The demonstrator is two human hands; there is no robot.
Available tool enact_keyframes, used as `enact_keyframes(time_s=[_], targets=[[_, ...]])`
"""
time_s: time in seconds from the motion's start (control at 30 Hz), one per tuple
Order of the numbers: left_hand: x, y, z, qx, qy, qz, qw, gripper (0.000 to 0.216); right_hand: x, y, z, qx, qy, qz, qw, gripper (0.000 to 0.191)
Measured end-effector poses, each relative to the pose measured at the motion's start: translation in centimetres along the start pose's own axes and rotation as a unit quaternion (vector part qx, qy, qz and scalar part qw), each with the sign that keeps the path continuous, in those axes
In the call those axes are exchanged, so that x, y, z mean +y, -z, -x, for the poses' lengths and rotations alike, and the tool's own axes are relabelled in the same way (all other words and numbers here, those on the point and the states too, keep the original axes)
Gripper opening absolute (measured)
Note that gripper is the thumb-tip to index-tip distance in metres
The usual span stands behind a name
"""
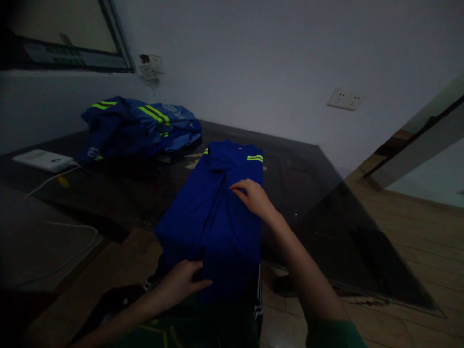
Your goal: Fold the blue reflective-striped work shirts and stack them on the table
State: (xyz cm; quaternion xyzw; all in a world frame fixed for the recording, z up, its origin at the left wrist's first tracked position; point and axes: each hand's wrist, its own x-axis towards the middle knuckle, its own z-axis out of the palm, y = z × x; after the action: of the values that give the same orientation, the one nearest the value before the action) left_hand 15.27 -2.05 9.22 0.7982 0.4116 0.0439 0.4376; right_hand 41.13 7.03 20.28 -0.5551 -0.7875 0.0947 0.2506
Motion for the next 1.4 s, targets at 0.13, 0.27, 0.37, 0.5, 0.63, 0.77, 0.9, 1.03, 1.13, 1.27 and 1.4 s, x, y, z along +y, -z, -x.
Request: enact_keyframes(time_s=[0.13, 0.27, 0.37, 0.5, 0.63, 0.77, 0.9, 1.03, 1.13, 1.27, 1.4], targets=[[-1.5, -2.3, -0.7, -0.008, -0.038, 0.100, 0.994, 0.020, 2.3, -2.9, -7.8, -0.109, 0.060, 0.147, 0.981, 0.037], [-2.6, -3.0, -0.4, -0.028, -0.110, 0.097, 0.989, 0.016, 3.1, -3.6, -10.8, -0.185, 0.110, 0.267, 0.939, 0.033], [-2.6, -2.8, 0.0, -0.066, -0.161, 0.004, 0.985, 0.011, 3.1, -2.9, -11.4, -0.194, 0.145, 0.330, 0.913, 0.028], [-1.5, -2.1, 0.6, -0.097, -0.257, -0.065, 0.959, 0.009, 3.3, -2.0, -11.6, -0.162, 0.138, 0.354, 0.911, 0.028], [-0.4, -1.5, 0.9, -0.115, -0.324, -0.130, 0.930, 0.015, 3.4, -1.7, -11.8, -0.160, 0.124, 0.336, 0.920, 0.029], [-0.7, -1.2, 0.9, -0.120, -0.330, -0.142, 0.925, 0.016, 3.4, -2.0, -12.4, -0.151, 0.123, 0.335, 0.922, 0.032], [-2.0, -1.2, 0.8, -0.100, -0.288, -0.080, 0.949, 0.018, 3.6, -3.2, -12.5, -0.146, 0.111, 0.350, 0.919, 0.033], [-3.4, -2.2, 0.2, -0.064, -0.195, -0.088, 0.975, 0.021, 3.9, -4.6, -11.7, -0.141, 0.067, 0.347, 0.925, 0.032], [-4.1, -3.0, -0.4, -0.047, -0.154, -0.094, 0.982, 0.023, 4.0, -5.1, -11.3, -0.114, 0.054, 0.340, 0.932, 0.032], [-4.5, -3.3, -0.5, -0.066, -0.192, -0.089, 0.975, 0.019, 3.8, -4.6, -11.5, -0.093, 0.052, 0.340, 0.934, 0.032], [-3.7, -2.1, 0.4, -0.091, -0.285, -0.051, 0.953, 0.016, 3.3, -3.9, -12.0, -0.096, 0.055, 0.347, 0.931, 0.032]])
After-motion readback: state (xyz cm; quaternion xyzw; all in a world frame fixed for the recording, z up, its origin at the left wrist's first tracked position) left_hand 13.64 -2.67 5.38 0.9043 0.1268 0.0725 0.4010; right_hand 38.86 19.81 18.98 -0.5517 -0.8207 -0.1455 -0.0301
